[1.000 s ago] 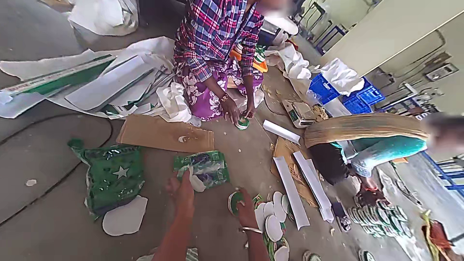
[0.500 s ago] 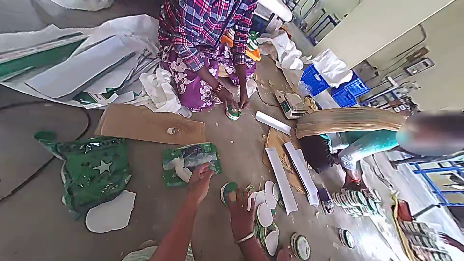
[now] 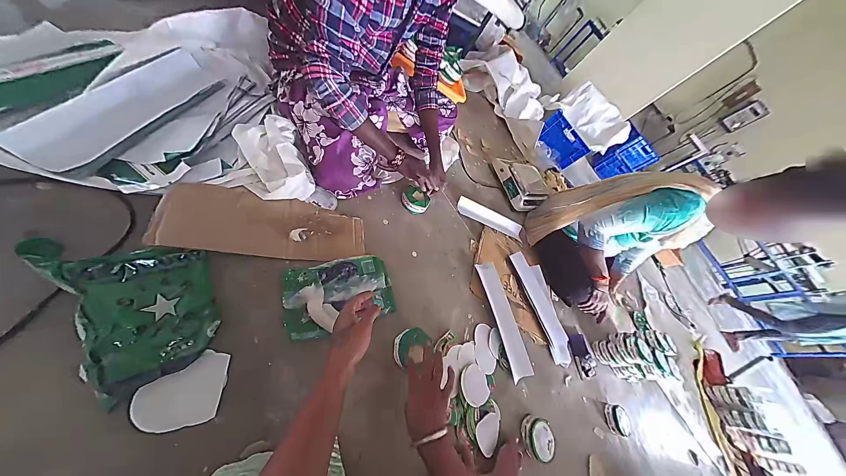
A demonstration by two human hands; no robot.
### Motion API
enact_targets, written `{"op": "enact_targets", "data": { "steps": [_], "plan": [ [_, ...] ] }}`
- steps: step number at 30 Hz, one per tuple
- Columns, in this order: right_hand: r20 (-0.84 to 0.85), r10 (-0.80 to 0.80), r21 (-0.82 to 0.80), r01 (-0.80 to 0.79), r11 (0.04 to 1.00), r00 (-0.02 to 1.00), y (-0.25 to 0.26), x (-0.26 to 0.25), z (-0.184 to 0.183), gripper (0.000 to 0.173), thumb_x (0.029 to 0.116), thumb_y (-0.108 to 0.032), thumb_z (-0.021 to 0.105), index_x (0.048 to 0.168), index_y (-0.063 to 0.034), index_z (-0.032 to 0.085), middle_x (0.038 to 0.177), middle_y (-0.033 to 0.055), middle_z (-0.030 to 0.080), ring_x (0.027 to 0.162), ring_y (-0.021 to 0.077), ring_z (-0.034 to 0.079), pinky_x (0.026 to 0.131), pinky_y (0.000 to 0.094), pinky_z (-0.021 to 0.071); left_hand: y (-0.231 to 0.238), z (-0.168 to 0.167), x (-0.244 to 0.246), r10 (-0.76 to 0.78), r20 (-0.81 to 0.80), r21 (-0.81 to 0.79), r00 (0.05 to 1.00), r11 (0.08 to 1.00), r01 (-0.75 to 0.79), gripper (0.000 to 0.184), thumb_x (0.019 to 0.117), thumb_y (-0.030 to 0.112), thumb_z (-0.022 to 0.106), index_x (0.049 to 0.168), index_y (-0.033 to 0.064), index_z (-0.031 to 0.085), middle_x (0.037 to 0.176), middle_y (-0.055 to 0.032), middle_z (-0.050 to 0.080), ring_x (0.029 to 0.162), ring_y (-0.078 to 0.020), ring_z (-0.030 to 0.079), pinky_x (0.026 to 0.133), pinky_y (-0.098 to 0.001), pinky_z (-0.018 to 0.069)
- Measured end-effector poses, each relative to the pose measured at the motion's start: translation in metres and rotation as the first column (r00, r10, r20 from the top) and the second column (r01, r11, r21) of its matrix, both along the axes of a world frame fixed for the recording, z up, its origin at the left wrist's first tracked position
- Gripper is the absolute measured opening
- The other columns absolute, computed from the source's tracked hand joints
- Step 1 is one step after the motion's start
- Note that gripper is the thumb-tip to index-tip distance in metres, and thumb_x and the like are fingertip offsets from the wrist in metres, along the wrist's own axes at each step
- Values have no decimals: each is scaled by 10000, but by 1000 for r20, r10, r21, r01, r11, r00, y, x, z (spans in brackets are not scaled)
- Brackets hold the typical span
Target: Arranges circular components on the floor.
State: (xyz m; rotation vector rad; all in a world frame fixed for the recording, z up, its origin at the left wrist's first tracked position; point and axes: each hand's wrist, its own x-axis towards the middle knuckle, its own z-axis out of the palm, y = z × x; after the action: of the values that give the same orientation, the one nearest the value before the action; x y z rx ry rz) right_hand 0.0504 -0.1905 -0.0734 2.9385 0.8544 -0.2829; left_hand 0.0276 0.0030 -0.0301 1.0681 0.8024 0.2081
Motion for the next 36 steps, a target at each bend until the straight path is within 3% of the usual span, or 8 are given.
{"op": "enact_targets", "data": {
  "steps": [4, 9, 13, 17, 24, 27, 32, 36],
  "plan": [
    [64, -97, 8, 97, 995, 993, -9, 12, 14, 487, 838, 92, 632, 1253, -140, 737, 1572, 278, 411, 1478, 548, 292, 1109, 784, 214, -1, -3, 2, 0, 12, -1, 1000, 1000, 0, 433, 1061, 110, 489, 1460, -55, 449, 1472, -264, 494, 1322, -307, 518, 1073, -446, 423],
    [-77, -187, 0, 188, 982, 979, 19, 44, 7, 621, 847, 77, 641, 1419, -163, 622, 1647, 255, 282, 1538, 496, 178, 1155, 757, 147, -2, -4, 2, -44, 3, 50, 999, 998, 44, 432, 1063, 128, 492, 1455, -49, 459, 1457, -258, 510, 1313, -307, 523, 1068, -454, 425],
    [-123, -110, -34, 106, 994, 986, 11, 9, 10, 533, 877, 79, 594, 1351, -147, 679, 1632, 216, 344, 1531, 470, 231, 1154, 736, 190, 0, -3, 3, -16, 1, 23, 1000, 1000, 16, 424, 1066, 105, 482, 1456, -59, 451, 1459, -267, 503, 1284, -296, 543, 1047, -425, 439],
    [123, -128, 64, 121, 991, 984, -13, 29, 17, 434, 875, 14, 648, 1285, -110, 718, 1548, 283, 443, 1458, 547, 337, 1096, 785, 232, -1, -1, 4, -3, 2, 25, 1000, 1000, 3, 420, 1065, 93, 482, 1452, -67, 449, 1434, -271, 518, 1272, -297, 542, 1040, -426, 436],
    [154, 279, 36, -287, 957, 948, -18, 76, 1, 582, 798, 154, 647, 1258, -187, 749, 1542, 262, 465, 1429, 567, 374, 1091, 802, 236, -1, 1, 3, -8, -9, 6, 1000, 1000, 8, 422, 1066, 92, 481, 1462, -50, 443, 1442, -260, 515, 1291, -297, 534, 1050, -444, 433],
    [185, 201, 38, -212, 977, 962, -21, 81, 20, 396, 827, 111, 655, 1110, -125, 799, 1534, 264, 475, 1432, 568, 368, 1092, 808, 222, 0, 1, 3, 3, -18, 5, 1000, 1000, -3, 411, 1070, 91, 477, 1453, -55, 450, 1416, -254, 532, 1262, -279, 547, 1034, -416, 443],
    [115, 56, -31, -53, 998, 992, -36, 59, -1, 588, 882, 110, 591, 1375, -201, 674, 1544, 285, 449, 1454, 566, 331, 1108, 800, 197, -1, 2, 7, 26, -8, -21, 1000, 999, -26, 416, 1065, 86, 481, 1453, -59, 438, 1447, -260, 507, 1264, -272, 551, 1033, -396, 448],
    [138, -102, -3, 104, 995, 985, -38, 47, 3, 466, 885, 50, 625, 1244, -216, 756, 1573, 272, 414, 1470, 559, 300, 1111, 798, 177, -1, 0, 5, -7, -17, 11, 1000, 1000, 7, 421, 1065, 97, 481, 1457, -53, 436, 1415, -247, 534, 1256, -273, 551, 1034, -415, 445]
  ]
}}
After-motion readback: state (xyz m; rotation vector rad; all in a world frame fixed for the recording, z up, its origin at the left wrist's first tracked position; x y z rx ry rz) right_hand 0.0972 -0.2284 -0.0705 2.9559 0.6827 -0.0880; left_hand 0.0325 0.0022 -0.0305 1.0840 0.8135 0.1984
